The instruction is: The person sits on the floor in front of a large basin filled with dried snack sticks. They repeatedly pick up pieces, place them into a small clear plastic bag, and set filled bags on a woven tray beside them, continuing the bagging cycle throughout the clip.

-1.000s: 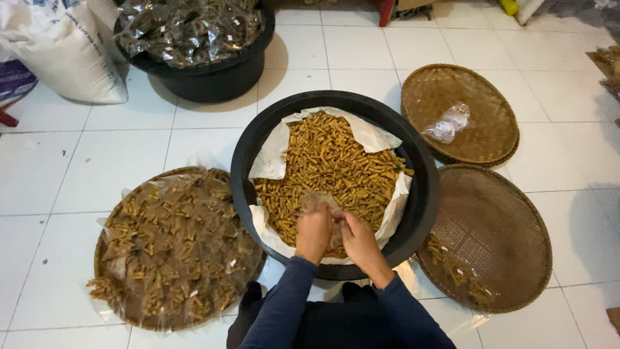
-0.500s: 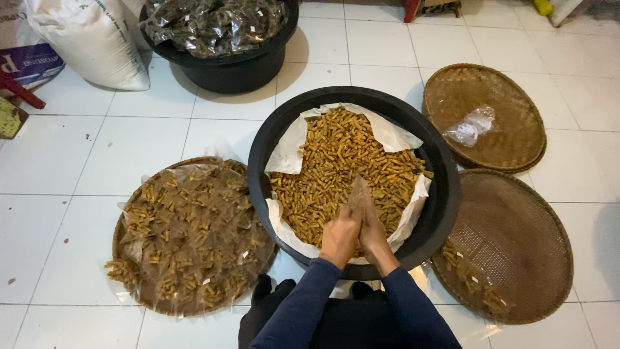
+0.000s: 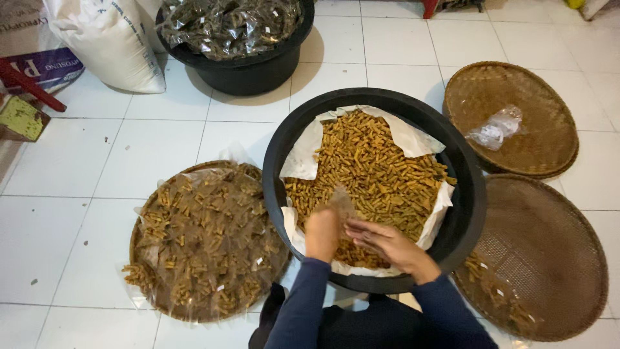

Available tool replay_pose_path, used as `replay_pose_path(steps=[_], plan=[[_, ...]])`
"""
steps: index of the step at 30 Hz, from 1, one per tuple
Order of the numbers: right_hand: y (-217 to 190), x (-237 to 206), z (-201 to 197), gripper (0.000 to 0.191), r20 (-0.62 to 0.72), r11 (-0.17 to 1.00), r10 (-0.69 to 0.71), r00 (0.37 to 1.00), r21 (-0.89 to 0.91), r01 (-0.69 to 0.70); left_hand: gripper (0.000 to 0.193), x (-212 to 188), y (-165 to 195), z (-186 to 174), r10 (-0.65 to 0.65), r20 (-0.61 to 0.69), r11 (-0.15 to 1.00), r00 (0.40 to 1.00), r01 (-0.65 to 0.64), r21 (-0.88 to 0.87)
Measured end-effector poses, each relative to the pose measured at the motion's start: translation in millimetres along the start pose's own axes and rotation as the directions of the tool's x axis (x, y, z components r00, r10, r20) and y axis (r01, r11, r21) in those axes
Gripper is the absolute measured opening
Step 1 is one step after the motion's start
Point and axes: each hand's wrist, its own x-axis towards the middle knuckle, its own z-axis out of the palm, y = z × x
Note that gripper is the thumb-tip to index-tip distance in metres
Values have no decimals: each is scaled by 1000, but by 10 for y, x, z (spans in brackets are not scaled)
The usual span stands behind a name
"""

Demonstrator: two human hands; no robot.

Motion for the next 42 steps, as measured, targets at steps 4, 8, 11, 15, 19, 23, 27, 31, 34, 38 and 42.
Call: replay_pose_path(steps=[4,8,11,15,19,23,27,31,34,38,42], plan=[[-181,348,-348,42,-116,995,95,989,41,-90,10,129,-357,-397,-101,-237,995,966,92,-49],[220,1273,-472,40,-275,903,-35,961,-420,-88,21,166,-355,-669,-252,-363,937,897,133,-322],[632,1739,-334,52,-144,353,-170,975,-932,-76,21,248,-297,-710,-306,-291,925,906,209,-319],[902,1972,-188,69,-234,81,-228,945,-972,-221,17,311,-307,-652,-247,-285,946,926,166,-279],[1050,1958,-240,81,-299,142,-368,881,-954,-264,19,284,-328,-583,-296,-252,920,922,205,-333],[1172,1917,-259,66,-165,-3,-52,985,-986,-165,22,285,-424,-614,-307,-259,921,916,216,-325],[1071,2122,-278,51,-39,22,-32,999,-999,-38,20,315,-523,-660,-375,-271,903,886,283,-323],[768,2589,-285,41,56,37,-107,993,-997,60,23,332,-574,-687,-416,-250,883,874,322,-343],[697,2940,-166,34,-232,581,-227,946,-812,-60,24,394,-579,-703,-432,-224,871,874,340,-354],[828,3201,-47,31,112,92,-569,815,-976,198,24,434,-598,-745,-432,-226,870,873,338,-359],[847,3407,-43,29,47,100,130,990,-994,34,26,431,-660,-732,-506,-156,818,848,414,-401]])
